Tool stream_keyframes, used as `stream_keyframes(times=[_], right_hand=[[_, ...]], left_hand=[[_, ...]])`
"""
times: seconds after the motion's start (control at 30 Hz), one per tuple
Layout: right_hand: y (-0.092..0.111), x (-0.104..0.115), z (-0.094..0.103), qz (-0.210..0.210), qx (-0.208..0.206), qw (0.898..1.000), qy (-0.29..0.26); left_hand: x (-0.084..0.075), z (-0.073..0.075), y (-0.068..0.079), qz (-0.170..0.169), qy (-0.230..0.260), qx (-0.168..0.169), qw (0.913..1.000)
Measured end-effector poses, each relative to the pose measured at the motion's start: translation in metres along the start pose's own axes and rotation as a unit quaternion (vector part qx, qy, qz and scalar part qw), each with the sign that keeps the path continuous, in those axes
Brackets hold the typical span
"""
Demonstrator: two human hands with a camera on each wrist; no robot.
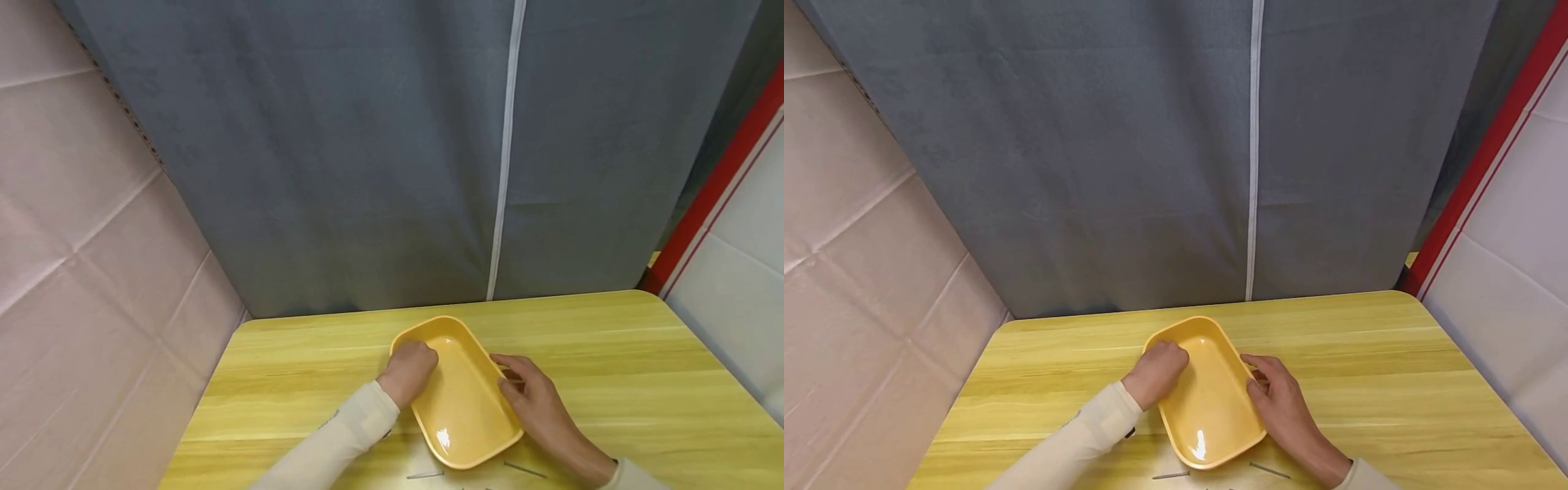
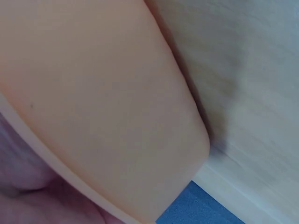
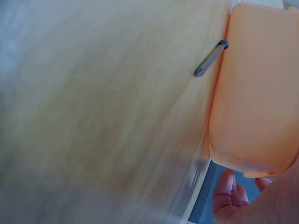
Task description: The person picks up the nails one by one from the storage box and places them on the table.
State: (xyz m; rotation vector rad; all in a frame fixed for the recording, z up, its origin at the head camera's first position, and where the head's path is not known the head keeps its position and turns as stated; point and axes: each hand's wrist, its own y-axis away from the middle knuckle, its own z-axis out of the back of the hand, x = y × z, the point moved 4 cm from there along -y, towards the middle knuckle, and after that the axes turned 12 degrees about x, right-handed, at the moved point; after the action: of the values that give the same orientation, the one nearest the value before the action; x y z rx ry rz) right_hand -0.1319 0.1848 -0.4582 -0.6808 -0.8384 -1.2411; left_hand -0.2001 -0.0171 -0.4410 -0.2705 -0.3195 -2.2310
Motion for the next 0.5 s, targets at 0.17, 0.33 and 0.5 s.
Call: stream_keyframes(times=[0.17, 0.33, 0.5], right_hand=[[-0.0001, 0.0002, -0.0007, 0.004, 0.006, 1.000, -0.010], [-0.0006, -0.0025, -0.0014, -0.014, 0.022, 0.999, -0.041], [-0.0020, -0.0050, -0.0021, -0.031, 0.036, 0.997, -0.064]], left_hand=[[0.0002, -0.0020, -0.0011, 0.001, -0.004, 0.006, 1.0000], [0.0005, -0.0046, -0.0039, 0.019, 0.008, 0.007, 0.9998], [0.0007, -0.0030, -0.0041, 0.028, 0.011, -0.009, 0.9995]])
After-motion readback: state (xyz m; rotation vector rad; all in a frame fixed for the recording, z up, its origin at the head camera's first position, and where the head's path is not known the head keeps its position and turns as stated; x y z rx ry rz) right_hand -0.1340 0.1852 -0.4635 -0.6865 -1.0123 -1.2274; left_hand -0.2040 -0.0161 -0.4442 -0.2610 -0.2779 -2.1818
